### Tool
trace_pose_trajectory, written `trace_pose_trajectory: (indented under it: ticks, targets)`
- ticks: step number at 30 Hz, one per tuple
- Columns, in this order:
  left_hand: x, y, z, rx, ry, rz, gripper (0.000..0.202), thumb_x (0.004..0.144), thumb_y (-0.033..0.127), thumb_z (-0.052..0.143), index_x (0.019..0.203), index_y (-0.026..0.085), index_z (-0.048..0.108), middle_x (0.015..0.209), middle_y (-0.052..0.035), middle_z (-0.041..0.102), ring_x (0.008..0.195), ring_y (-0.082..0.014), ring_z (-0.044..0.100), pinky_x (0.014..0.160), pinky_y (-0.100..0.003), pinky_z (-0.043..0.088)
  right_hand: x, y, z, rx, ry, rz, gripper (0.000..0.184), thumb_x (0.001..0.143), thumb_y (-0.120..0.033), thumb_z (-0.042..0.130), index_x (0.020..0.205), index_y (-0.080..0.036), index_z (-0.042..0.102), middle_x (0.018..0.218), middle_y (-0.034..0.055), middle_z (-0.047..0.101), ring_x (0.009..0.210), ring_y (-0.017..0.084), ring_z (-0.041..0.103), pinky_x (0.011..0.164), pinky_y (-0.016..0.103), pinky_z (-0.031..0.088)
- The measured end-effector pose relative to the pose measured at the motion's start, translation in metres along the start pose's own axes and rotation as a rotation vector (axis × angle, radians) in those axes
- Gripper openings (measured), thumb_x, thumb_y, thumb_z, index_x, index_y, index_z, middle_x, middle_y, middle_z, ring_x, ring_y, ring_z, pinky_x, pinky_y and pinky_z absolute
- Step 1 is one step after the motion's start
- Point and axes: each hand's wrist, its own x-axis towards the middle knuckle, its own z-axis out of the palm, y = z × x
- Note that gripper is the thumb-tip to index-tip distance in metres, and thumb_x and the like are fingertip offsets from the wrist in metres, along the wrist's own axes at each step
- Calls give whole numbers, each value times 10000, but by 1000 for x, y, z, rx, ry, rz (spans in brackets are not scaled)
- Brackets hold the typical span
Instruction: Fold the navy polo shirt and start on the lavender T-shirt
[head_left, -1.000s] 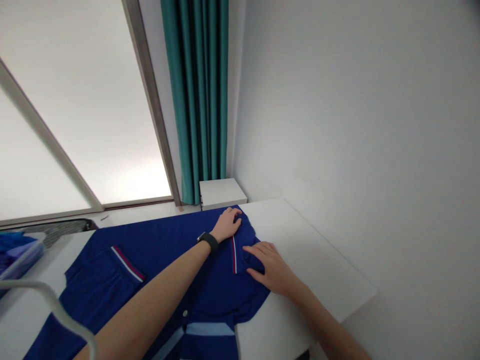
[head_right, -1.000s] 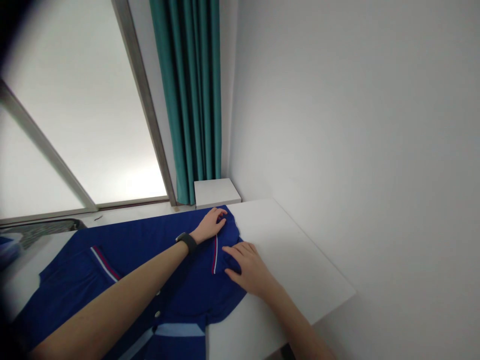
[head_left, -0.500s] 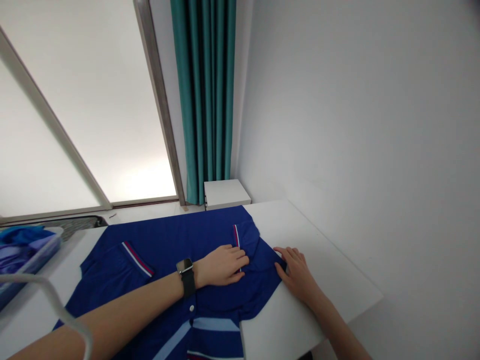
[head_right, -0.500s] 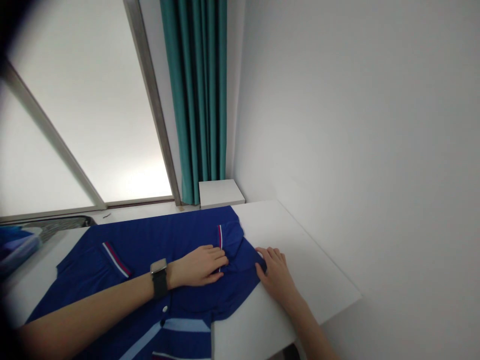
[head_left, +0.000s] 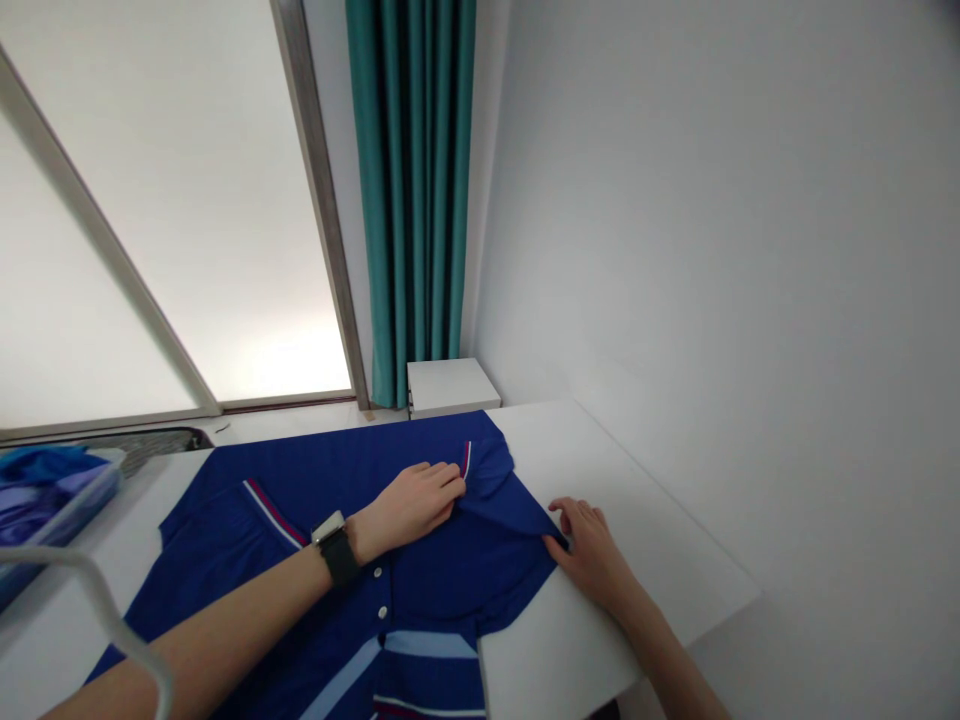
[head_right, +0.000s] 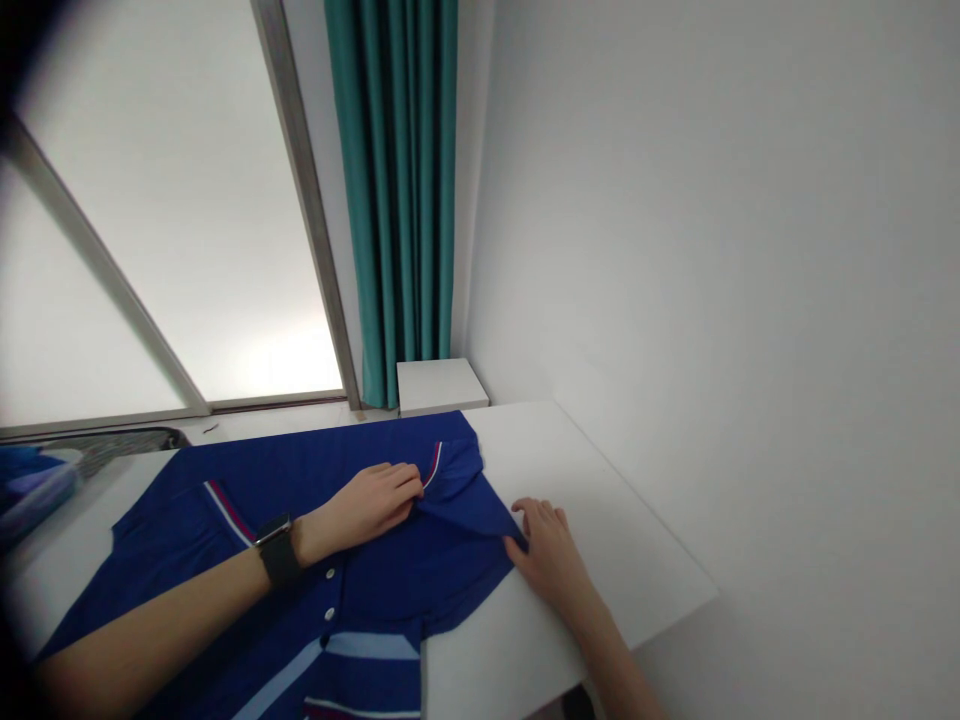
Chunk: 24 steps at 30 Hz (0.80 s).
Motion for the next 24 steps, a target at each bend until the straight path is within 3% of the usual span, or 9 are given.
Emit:
trace_pose_trajectory:
  ticks: [3, 8, 12, 18, 24]
  targets:
    - [-6, 0, 5, 14, -30, 17, 162, 886, 103, 499, 982, 224, 544, 1028, -47, 593, 906, -194, 578, 789, -325, 431, -1, -1, -2, 95, -47, -32, 285, 764, -72, 476, 999, -220, 536, 721, -18, 534, 711, 182, 523, 745, 330, 417]
    - [-15, 2, 4, -23, -90, 65, 151, 859, 128, 521, 959, 235, 558, 1023, -39, 596, 884, -196, 591, 803, -323, 439, -1, -9, -13, 134, -90, -80, 231, 683, -39, 437, 799, -223, 514, 794, 10, 556, 812, 194, 531, 787, 345, 401]
    - [-13, -3, 3, -164, -66, -33, 110, 915, 245, 477, 933, 231, 585, 1001, -26, 613, 843, -179, 608, 795, -305, 450, 1, -12, -17, 182, -99, -69, 216, 696, -48, 426, 770, -224, 528, 781, 13, 554, 804, 195, 524, 776, 345, 401]
    - [23, -33, 17, -363, 45, -363, 248, 913, 246, 441, 1094, 203, 605, 988, -44, 676, 880, -196, 634, 800, -302, 463, 9, -8, -12, 208, -71, -38, 158, 823, -123, 422, 804, -221, 546, 773, 19, 583, 765, 188, 546, 768, 339, 416]
    - [69, -52, 43, -381, -5, -535, 321, 925, 374, 439, 1123, 202, 624, 1084, -86, 637, 956, -236, 619, 866, -369, 460, 47, 0, 3, 233, -167, 25, 239, 864, -164, 383, 959, -222, 594, 717, -13, 597, 681, 168, 567, 717, 297, 433]
